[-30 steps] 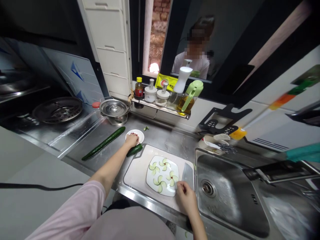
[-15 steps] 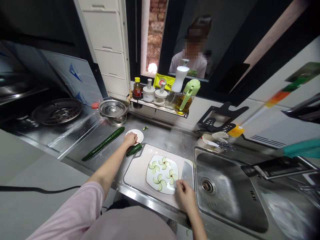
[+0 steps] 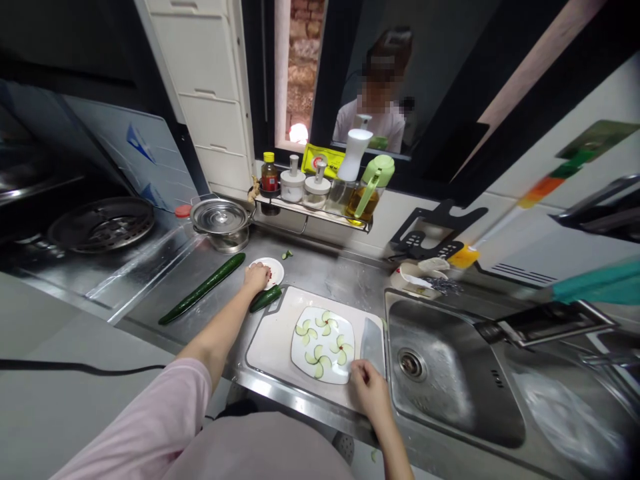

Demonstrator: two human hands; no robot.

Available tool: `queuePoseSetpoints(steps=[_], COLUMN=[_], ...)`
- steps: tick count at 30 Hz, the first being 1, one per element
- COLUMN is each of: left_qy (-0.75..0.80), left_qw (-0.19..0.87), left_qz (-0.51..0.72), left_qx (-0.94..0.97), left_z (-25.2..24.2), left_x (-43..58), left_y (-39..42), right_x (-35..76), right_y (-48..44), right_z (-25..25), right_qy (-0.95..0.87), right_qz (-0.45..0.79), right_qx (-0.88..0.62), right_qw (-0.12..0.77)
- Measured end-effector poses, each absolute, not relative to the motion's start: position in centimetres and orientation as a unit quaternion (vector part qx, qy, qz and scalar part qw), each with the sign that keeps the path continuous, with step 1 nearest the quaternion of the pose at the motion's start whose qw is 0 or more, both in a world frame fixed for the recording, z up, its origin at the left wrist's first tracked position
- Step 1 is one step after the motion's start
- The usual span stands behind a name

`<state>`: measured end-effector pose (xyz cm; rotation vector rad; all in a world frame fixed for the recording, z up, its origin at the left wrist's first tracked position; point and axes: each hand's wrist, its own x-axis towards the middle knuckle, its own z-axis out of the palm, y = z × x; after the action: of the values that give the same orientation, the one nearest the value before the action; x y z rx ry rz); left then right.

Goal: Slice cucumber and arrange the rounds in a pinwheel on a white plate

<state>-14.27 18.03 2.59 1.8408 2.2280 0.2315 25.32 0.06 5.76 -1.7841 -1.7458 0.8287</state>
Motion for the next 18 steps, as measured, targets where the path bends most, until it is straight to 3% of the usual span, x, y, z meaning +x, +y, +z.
queuePoseSetpoints(steps=[18], left_qy=[0.791], left_qw=[0.123], left_qz=[0.093], left_qx=[0.592], left_z=[2.8], left_x=[-15.5], left_y=[17.4], right_x=[25.1], right_y=[-0.2], right_z=[5.5], right_qy=[-0.632], right_qz=[0.319], right_qx=[-0.665], right_qw=[0.238])
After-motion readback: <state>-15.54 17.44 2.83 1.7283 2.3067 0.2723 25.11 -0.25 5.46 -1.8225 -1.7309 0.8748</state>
